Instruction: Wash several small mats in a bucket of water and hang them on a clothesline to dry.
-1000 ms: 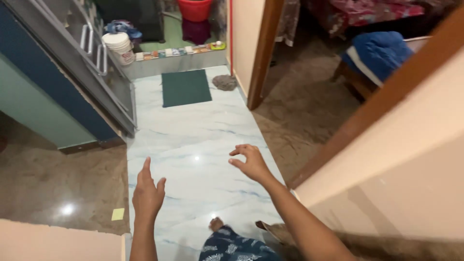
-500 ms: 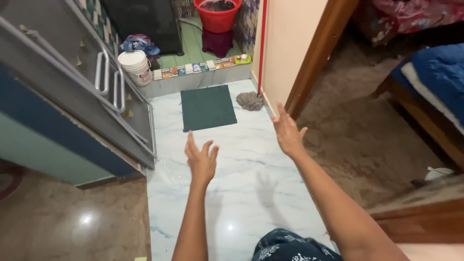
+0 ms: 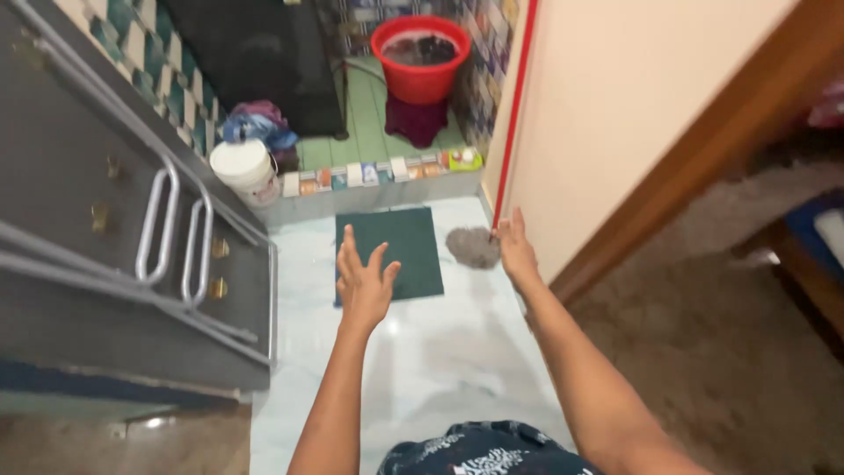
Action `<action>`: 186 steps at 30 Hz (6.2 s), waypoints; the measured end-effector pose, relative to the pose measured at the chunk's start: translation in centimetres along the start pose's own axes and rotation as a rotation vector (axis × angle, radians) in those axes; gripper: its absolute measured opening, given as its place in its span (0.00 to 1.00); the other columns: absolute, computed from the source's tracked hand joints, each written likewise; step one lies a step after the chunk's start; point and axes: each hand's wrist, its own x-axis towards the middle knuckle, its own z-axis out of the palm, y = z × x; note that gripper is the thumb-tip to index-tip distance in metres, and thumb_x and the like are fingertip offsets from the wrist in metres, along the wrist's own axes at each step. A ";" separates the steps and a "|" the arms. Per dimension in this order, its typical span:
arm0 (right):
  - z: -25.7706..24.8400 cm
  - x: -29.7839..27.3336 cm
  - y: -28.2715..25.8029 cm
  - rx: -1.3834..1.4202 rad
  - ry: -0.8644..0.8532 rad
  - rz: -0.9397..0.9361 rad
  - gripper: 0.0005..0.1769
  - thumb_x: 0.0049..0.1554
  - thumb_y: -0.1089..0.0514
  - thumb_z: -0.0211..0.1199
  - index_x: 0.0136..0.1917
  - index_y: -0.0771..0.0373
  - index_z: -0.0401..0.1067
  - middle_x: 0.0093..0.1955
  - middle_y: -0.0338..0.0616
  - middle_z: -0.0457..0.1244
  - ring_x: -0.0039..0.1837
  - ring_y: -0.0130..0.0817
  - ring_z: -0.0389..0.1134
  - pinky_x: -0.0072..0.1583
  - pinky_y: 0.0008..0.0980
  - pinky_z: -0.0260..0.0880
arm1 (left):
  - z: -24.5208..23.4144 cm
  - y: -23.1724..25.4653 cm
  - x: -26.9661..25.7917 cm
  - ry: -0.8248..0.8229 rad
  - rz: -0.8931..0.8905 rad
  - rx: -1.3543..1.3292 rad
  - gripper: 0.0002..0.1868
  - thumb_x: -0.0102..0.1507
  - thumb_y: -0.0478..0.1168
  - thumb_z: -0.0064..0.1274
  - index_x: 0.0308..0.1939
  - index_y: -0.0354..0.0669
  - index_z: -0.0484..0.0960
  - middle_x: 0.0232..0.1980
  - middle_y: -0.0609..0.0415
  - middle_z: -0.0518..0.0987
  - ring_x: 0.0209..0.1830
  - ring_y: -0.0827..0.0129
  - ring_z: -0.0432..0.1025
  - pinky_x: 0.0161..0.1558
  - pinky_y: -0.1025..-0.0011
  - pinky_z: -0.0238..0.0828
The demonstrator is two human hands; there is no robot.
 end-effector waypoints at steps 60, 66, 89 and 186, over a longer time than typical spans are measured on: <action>34.6 112.4 -17.8 -0.577 -0.164 -0.022 0.34 0.63 0.31 0.25 0.74 0.28 0.63 0.84 0.56 0.39 0.81 0.70 0.32 0.79 0.60 0.29 | 49.7 -22.7 120.5 -0.890 0.068 0.011 0.26 0.59 0.57 0.53 0.62 0.66 0.83 0.71 0.44 0.75 0.72 0.44 0.68 0.72 0.49 0.64; 41.2 120.3 -6.7 -0.297 -0.175 -0.443 0.38 0.54 0.40 0.66 0.72 0.57 0.64 0.70 0.63 0.59 0.71 0.62 0.58 0.72 0.62 0.50 | 55.2 -17.7 122.6 -0.673 -0.007 0.172 0.35 0.58 0.58 0.61 0.69 0.65 0.75 0.82 0.47 0.48 0.84 0.41 0.36 0.77 0.37 0.37; 43.3 127.6 -6.3 -1.207 -1.056 -0.226 0.40 0.64 0.47 0.51 0.85 0.32 0.43 0.87 0.48 0.34 0.86 0.61 0.29 0.76 0.79 0.20 | 69.3 -28.4 127.0 -0.865 0.058 0.515 0.23 0.60 0.50 0.55 0.60 0.62 0.71 0.63 0.49 0.59 0.60 0.40 0.52 0.53 0.36 0.51; 28.6 142.1 -32.3 -0.454 -0.318 -0.473 0.26 0.44 0.62 0.70 0.58 0.57 0.76 0.50 0.55 0.70 0.52 0.51 0.73 0.54 0.47 0.74 | 50.2 -16.5 149.6 -0.090 0.331 -0.254 0.11 0.55 0.34 0.63 0.42 0.41 0.84 0.34 0.41 0.82 0.37 0.46 0.79 0.42 0.55 0.75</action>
